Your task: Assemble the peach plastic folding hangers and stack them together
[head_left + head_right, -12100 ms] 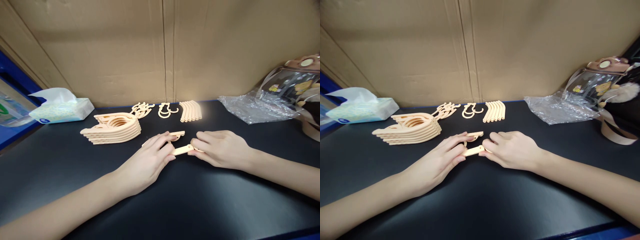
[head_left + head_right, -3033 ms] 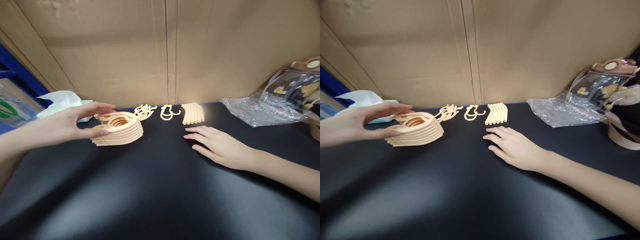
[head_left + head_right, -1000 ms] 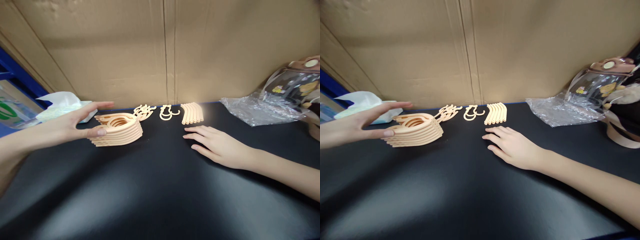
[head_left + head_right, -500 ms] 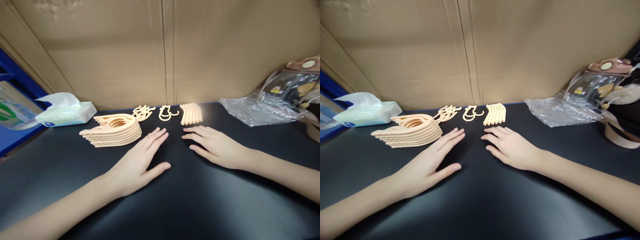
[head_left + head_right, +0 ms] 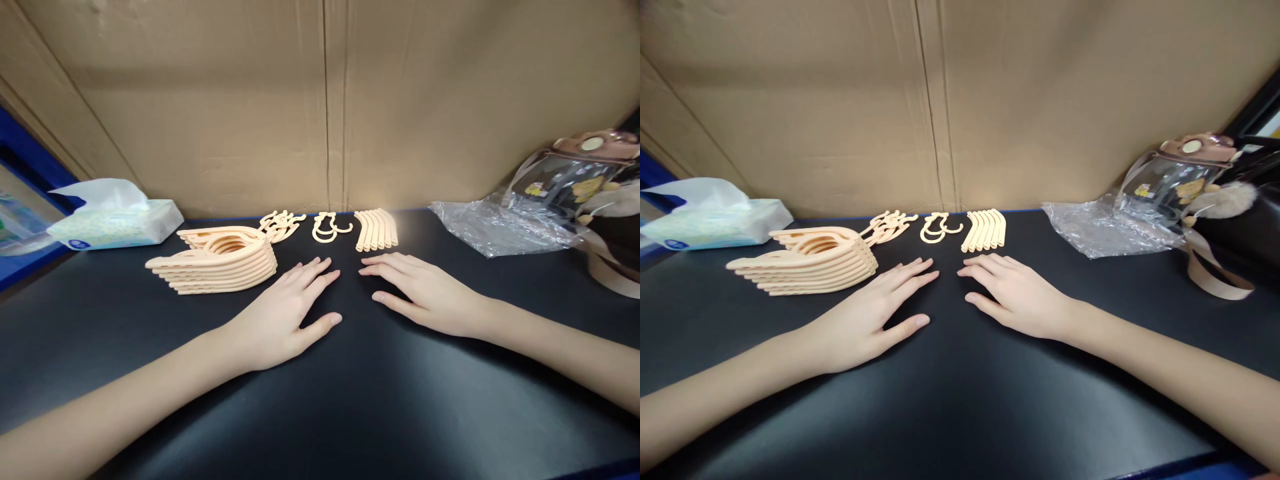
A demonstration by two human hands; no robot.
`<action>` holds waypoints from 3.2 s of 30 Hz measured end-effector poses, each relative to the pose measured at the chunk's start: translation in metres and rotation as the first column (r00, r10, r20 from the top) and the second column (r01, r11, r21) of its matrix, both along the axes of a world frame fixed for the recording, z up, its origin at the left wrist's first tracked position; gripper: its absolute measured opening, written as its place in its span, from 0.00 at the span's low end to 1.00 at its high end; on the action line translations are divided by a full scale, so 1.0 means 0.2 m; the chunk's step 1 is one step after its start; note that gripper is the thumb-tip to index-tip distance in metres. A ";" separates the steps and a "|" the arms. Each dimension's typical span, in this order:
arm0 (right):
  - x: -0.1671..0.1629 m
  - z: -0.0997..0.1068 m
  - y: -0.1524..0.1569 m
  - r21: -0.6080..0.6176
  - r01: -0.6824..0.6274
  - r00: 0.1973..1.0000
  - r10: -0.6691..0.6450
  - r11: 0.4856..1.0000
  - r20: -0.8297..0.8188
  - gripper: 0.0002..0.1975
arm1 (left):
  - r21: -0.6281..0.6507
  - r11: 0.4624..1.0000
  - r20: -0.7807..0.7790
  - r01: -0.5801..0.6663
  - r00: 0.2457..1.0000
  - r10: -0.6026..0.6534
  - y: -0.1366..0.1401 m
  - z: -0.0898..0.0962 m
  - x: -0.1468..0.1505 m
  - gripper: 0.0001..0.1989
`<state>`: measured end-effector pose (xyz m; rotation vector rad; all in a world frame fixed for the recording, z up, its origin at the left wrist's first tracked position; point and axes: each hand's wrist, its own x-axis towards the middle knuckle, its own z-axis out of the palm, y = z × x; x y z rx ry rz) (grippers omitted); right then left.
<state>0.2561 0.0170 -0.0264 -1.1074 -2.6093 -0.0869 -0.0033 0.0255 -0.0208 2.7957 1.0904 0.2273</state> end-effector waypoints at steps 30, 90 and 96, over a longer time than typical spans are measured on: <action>0.20 -0.03 0.20 0.112 0.457 0.882 -0.466 0.882 0.065 0.25 | -0.004 1.000 -0.001 0.025 1.000 -0.025 0.00 0.01 -0.02 0.30; -0.04 0.05 -0.10 -0.096 -0.142 0.990 0.141 0.985 -0.024 0.14 | -0.003 0.961 0.159 0.277 0.949 -0.273 -0.03 0.07 -0.01 0.17; -0.04 0.05 -0.10 -0.094 -0.148 0.989 0.148 0.984 -0.016 0.15 | -0.023 0.954 0.174 0.300 0.940 -0.292 -0.03 0.06 -0.01 0.17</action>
